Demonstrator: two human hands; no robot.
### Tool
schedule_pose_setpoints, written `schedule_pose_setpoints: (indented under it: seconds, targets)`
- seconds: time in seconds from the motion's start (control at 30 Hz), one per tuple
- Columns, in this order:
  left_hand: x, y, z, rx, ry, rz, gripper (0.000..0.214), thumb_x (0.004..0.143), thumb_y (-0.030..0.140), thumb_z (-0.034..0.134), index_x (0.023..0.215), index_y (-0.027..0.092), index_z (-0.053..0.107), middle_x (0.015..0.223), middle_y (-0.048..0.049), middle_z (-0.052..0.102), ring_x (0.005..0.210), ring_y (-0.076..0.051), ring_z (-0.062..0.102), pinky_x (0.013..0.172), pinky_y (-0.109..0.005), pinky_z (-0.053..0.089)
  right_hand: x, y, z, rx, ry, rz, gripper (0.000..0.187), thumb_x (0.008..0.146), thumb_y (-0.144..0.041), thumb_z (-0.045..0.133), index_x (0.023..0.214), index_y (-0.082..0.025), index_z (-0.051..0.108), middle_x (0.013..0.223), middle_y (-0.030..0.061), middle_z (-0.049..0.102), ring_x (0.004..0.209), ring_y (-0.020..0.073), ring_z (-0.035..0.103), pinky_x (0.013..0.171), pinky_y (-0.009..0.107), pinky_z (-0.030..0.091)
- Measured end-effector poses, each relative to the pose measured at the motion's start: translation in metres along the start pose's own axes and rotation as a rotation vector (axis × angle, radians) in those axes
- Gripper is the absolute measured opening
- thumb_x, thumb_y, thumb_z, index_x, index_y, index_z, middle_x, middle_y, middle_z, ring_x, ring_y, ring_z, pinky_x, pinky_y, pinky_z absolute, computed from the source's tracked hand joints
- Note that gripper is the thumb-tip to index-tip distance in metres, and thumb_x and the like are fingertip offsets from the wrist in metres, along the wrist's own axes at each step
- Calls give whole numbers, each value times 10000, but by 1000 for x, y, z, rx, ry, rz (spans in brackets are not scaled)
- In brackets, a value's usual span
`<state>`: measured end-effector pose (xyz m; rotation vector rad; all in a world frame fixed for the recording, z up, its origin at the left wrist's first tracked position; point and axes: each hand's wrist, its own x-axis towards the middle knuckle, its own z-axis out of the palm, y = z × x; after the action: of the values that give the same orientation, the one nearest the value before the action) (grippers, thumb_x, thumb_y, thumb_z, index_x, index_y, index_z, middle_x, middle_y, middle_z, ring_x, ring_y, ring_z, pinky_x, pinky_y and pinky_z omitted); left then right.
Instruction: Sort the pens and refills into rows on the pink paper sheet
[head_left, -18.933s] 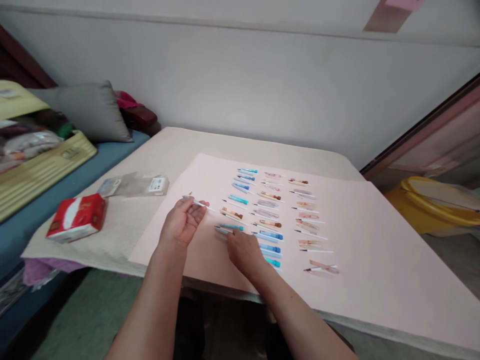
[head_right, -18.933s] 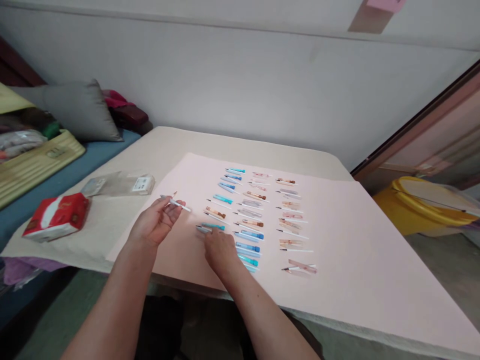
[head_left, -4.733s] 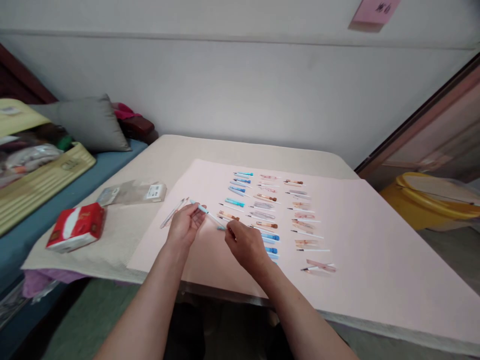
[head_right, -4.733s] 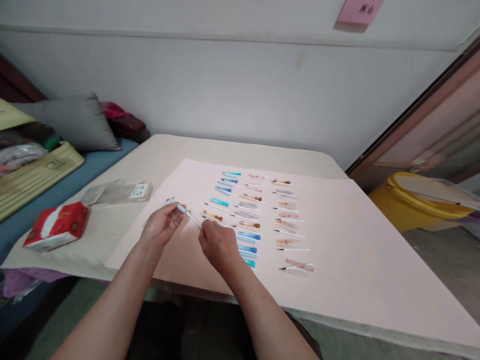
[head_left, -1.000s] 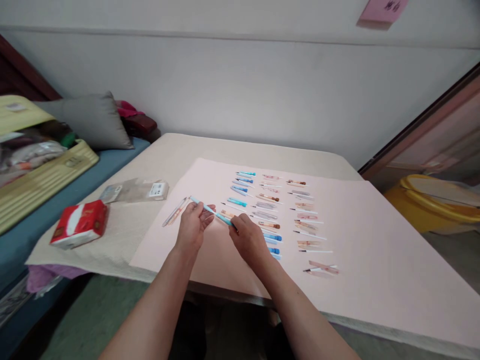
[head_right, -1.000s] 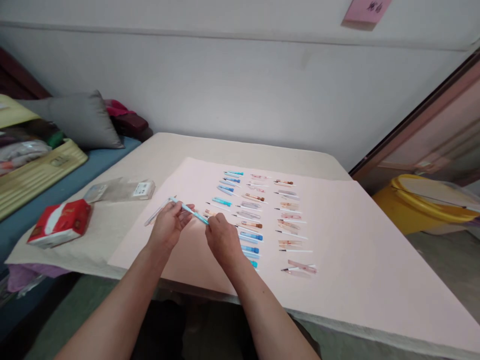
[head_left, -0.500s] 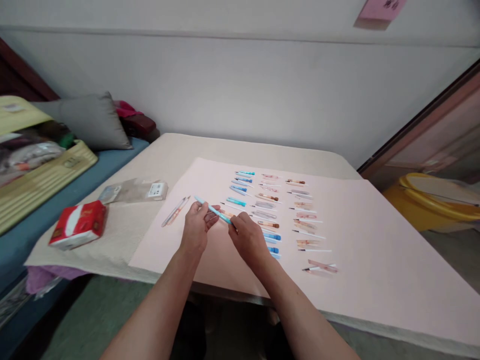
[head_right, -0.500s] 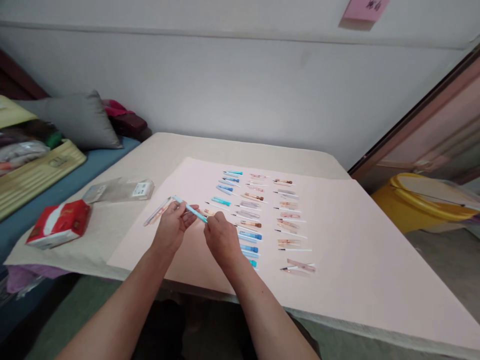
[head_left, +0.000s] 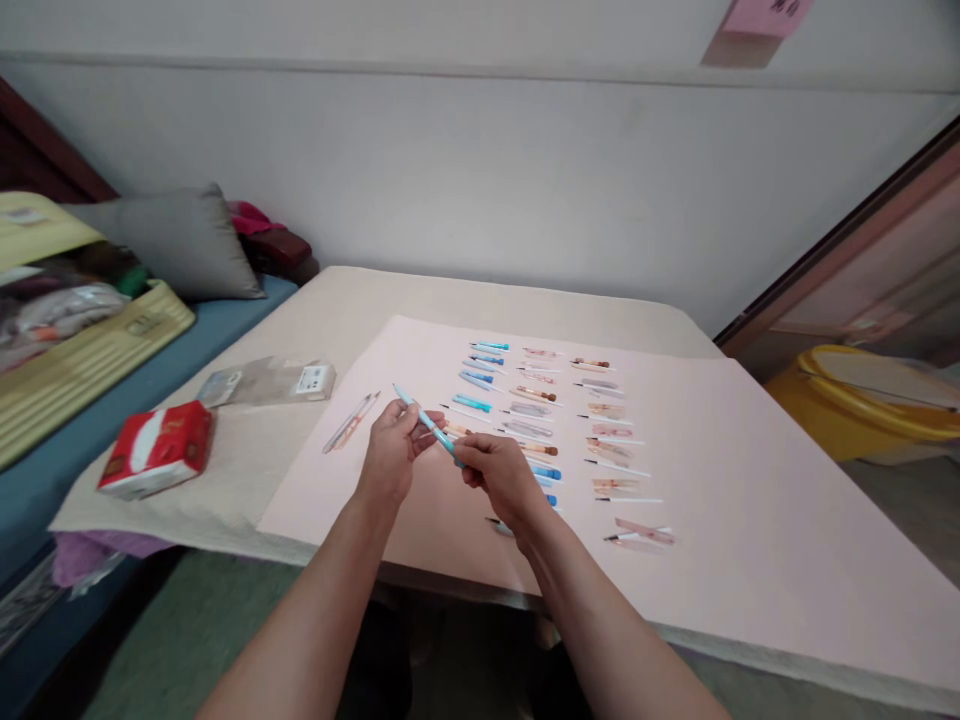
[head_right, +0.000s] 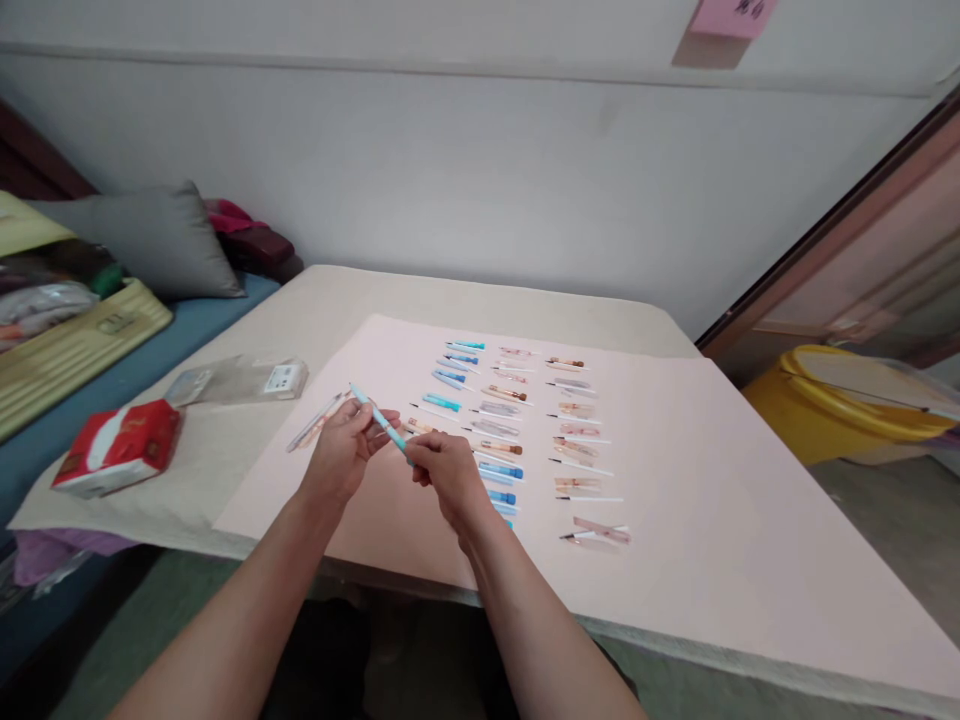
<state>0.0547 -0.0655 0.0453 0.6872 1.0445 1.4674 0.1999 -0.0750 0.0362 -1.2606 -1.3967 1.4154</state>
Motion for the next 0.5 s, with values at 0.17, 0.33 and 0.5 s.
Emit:
schedule_pose_setpoints:
  seconds: [0.17, 0.33, 0.5]
  targets:
    - [0, -7, 3, 16, 95, 33, 144, 786, 284, 577, 811, 170, 492, 802, -81, 675, 699, -136, 636, 547, -194, 480, -5, -1, 9, -410, 216, -187, 129, 762, -293, 541, 745, -188, 614, 628, 6, 563, 585, 136, 500, 562, 243, 363]
    - [-3, -6, 5, 29, 36, 44, 169, 780, 310, 589, 810, 163, 512, 813, -77, 671, 694, -126, 625, 561, -193, 476, -8, -4, 15, -704, 285, -267, 123, 786, -250, 509, 769, -190, 615, 784, 40, 589, 666, 147, 497, 585, 252, 324]
    - [-4, -4, 3, 28, -28, 18, 197, 780, 340, 590, 810, 155, 530, 820, -79, 665, 674, -120, 610, 525, -179, 440, -3, -6, 8, -165, -37, -27, 297, 808, -348, 448, 605, -166, 567, 571, -10, 526, 456, 88, 368, 469, 237, 276]
